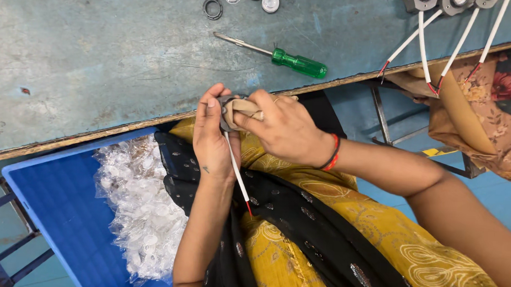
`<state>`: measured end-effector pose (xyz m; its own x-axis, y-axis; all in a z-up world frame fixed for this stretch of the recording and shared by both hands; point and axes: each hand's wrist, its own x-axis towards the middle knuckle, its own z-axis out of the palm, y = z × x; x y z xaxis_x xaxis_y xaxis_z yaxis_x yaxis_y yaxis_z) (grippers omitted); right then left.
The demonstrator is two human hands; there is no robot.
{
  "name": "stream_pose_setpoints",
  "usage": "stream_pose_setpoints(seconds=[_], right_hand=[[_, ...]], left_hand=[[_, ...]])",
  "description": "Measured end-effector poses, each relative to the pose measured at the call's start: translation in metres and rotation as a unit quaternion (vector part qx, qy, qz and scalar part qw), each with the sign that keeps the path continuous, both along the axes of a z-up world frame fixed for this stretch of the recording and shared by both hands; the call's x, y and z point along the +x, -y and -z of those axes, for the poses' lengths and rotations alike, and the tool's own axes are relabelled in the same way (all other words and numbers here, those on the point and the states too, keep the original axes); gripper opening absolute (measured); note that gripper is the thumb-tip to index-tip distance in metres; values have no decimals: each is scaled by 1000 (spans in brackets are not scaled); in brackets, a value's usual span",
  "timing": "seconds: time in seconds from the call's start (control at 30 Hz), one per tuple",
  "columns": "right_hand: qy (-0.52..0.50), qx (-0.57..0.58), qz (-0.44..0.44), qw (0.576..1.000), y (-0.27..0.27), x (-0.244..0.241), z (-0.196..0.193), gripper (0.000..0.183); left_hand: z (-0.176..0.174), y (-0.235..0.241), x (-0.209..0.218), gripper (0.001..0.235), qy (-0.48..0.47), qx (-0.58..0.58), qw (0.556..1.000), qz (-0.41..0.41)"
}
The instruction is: The person assembles small LED light fixtures by placing black and clear plastic rings onto the base and tightening them with a screwdriver. They wipe the finished units with a cloth and place them on the table alongside other completed fixtures.
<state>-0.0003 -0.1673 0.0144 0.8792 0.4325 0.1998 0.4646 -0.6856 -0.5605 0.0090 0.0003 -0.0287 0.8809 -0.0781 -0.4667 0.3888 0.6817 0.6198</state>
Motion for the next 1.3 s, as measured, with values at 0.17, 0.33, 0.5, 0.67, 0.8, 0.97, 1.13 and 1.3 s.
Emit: stream_pose_setpoints(seconds=[0.17, 0.33, 0.5, 0.67, 0.8, 0.97, 1.13, 1.3], right_hand=[[-135, 111, -49, 983, 7, -2, 23, 37], [-355, 369, -92, 854, 53, 2, 56, 46], [-281, 573, 173, 750, 129, -4, 29, 33], [54, 93, 304, 946, 192, 40, 3, 20], [196, -128, 278, 932, 187, 54, -3, 34], [98, 72, 208, 971, 124, 52, 19, 32], [83, 27, 141, 986, 82, 61, 42, 36], [24, 64, 117, 991, 87, 70, 51, 26]], left_hand=[[1, -4, -4, 35, 1, 0, 1000, 22], [-2, -6, -1, 36, 21, -81, 996, 40], [-13, -14, 7, 40, 11, -146, 989, 2], [-6, -15, 25, 39, -22, -104, 994, 3], [16, -12, 52, 41, -46, -75, 996, -26], [42, -4, 85, 40, 49, 46, 997, -39], [48, 9, 109, 39, 137, 217, 966, -31], [42, 6, 90, 38, 203, 552, 809, -3]])
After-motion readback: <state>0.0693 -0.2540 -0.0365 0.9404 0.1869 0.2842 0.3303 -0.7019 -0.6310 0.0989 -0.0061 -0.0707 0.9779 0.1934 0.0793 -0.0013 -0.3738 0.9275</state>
